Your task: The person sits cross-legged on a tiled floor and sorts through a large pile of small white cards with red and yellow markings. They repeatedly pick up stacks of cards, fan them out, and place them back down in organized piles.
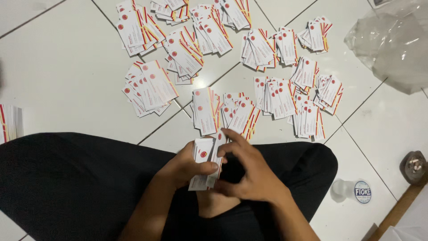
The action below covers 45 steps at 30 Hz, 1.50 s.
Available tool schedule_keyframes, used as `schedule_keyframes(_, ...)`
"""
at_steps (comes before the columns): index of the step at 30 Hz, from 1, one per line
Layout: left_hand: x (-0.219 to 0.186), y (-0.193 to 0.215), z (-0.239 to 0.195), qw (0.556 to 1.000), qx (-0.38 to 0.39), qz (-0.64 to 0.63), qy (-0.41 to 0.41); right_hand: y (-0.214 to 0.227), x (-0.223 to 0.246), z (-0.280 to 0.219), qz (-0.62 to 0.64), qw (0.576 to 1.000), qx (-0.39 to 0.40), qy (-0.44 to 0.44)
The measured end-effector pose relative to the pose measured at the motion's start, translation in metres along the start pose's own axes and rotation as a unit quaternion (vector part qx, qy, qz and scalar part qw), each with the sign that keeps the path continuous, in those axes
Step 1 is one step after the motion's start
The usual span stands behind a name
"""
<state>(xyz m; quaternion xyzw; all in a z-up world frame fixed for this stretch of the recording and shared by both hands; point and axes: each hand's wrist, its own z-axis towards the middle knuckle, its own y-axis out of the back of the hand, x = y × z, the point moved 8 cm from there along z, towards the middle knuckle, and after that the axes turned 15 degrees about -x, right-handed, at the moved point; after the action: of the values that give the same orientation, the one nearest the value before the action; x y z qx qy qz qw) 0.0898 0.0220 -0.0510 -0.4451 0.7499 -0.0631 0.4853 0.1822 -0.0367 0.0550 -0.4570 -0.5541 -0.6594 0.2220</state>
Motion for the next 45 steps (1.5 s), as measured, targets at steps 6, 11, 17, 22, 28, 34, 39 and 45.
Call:
schedule_keyframes(6, 0.027, -0.004, -0.009, 0.994, -0.050, 0.066, 0.072, -0.011, -0.005, -0.031, 0.026, 0.998, -0.039, -0.032)
schedule_keyframes(11, 0.031, -0.010, -0.014, 0.992, -0.063, 0.035, 0.105, -0.007, -0.012, -0.048, 0.018, 0.996, -0.046, -0.073)
schedule_keyframes(17, 0.048, -0.009, -0.008, 0.994, -0.055, -0.006, 0.091, -0.007, -0.019, -0.052, -0.006, 0.998, -0.066, -0.013)
schedule_keyframes(22, 0.033, -0.002, -0.027, 0.942, -0.250, 0.013, 0.224, -0.010, -0.014, -0.056, -0.030, 0.999, -0.042, 0.010)
schedule_keyframes(28, 0.045, 0.002, -0.012, 0.960, -0.223, -0.051, 0.164, -0.017, -0.017, -0.063, -0.028, 0.997, -0.034, 0.061)
schedule_keyframes(34, 0.040, -0.003, -0.018, 0.964, -0.197, -0.049, 0.173, -0.015, -0.008, -0.062, -0.035, 0.995, -0.053, 0.076)
schedule_keyframes(39, 0.046, -0.006, -0.015, 0.976, -0.143, -0.030, 0.163, -0.006, -0.007, -0.058, -0.036, 0.992, -0.088, 0.088)
schedule_keyframes(45, 0.031, -0.021, -0.019, 0.985, -0.077, -0.049, 0.146, 0.001, -0.007, -0.052, -0.022, 0.991, -0.110, 0.074)
